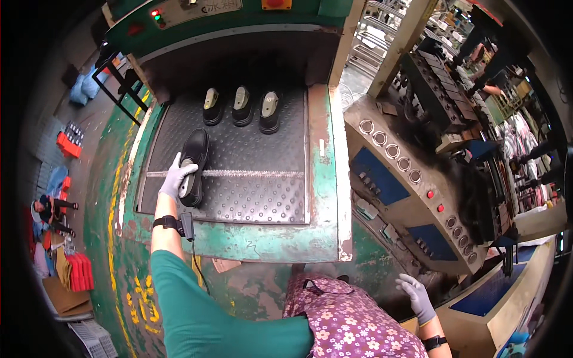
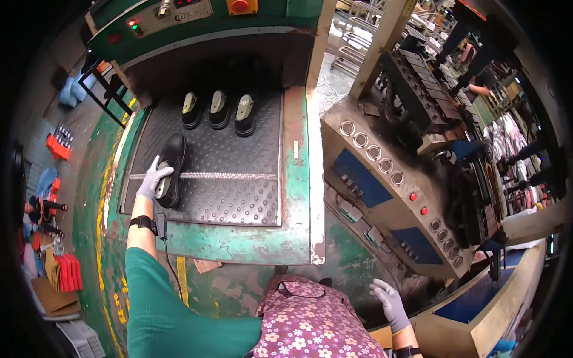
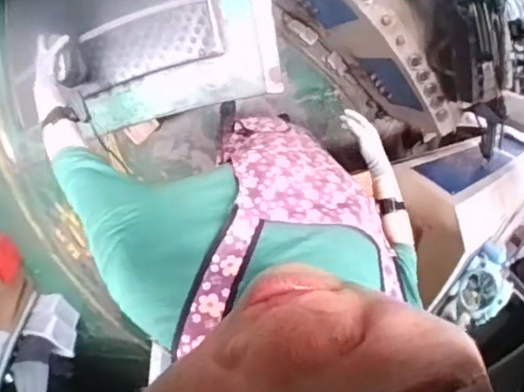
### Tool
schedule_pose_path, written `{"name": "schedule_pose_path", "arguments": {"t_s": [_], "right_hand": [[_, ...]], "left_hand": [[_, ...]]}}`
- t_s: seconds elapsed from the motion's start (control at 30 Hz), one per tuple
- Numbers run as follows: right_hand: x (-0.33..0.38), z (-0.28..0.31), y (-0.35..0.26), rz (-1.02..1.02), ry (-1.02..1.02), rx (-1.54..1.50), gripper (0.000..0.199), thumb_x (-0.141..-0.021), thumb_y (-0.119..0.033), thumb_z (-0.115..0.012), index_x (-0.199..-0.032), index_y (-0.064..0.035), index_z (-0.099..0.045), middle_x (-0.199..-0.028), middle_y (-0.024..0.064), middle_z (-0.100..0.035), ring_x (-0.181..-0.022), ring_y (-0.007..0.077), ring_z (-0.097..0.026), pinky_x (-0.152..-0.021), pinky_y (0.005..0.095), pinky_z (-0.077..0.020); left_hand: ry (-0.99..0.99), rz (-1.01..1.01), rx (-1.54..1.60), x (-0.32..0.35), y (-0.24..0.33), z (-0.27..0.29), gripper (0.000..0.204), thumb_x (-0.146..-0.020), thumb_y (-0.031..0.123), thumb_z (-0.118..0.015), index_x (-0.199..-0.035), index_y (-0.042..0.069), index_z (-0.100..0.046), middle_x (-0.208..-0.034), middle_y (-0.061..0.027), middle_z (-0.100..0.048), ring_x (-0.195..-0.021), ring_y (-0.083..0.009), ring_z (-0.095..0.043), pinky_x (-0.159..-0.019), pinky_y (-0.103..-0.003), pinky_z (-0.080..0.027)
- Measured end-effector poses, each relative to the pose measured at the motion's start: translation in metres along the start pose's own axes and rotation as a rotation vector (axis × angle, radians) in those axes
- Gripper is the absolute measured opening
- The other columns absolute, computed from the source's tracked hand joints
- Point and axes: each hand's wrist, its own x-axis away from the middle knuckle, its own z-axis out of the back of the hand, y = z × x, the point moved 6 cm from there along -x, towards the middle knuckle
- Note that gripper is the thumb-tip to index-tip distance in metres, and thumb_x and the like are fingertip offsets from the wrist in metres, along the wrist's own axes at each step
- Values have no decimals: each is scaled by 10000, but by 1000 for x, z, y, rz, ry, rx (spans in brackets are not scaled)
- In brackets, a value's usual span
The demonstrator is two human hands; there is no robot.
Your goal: Operating a shoe pressing machine to attach soles to footwear.
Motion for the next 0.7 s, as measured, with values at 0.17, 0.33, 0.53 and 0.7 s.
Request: {"name": "schedule_pose_path", "arguments": {"t_s": [0.17, 0.33, 0.53, 0.7], "right_hand": [[10, 5, 8, -45, 57, -2, 519, -1000, -263, -624, -1408, 37, -509, -1275, 142, -656, -1098, 197, -641, -973, 318, -494], [27, 18, 53, -34, 87, -159, 486, -1020, -271, -572, -1421, -2, -518, -1291, 123, -659, -1099, 186, -646, -949, 318, -504], [86, 18, 188, -264, 380, -488, 378, -1015, -314, -580, -1289, -61, -640, -1143, 100, -727, -1008, 179, -692, -873, 306, -550], [140, -31, 259, -246, 546, -889, 302, -901, -118, -708, -1185, -49, -631, -944, 30, -657, -750, 117, -617, -682, 262, -511]], "left_hand": [[24, -38, -279, -53, -18, -4, 873, -743, 187, -860, -1479, -42, -450, -1301, -166, -655, -1131, -210, -634, -997, -336, -493], [212, -226, -879, -51, -9, 32, 735, -836, 280, -741, -1424, -62, -464, -1313, -236, -633, -1212, -348, -610, -1042, -406, -481], [175, -876, -993, 44, 36, -223, 569, -831, 47, -590, -1386, -48, -514, -1498, -286, -424, -1414, -419, -383, -1193, -488, -292], [-641, -939, -410, 213, 71, -456, 418, -884, 16, -575, -1299, -28, -593, -1393, -213, -546, -1333, -370, -479, -1161, -446, -338]]}}
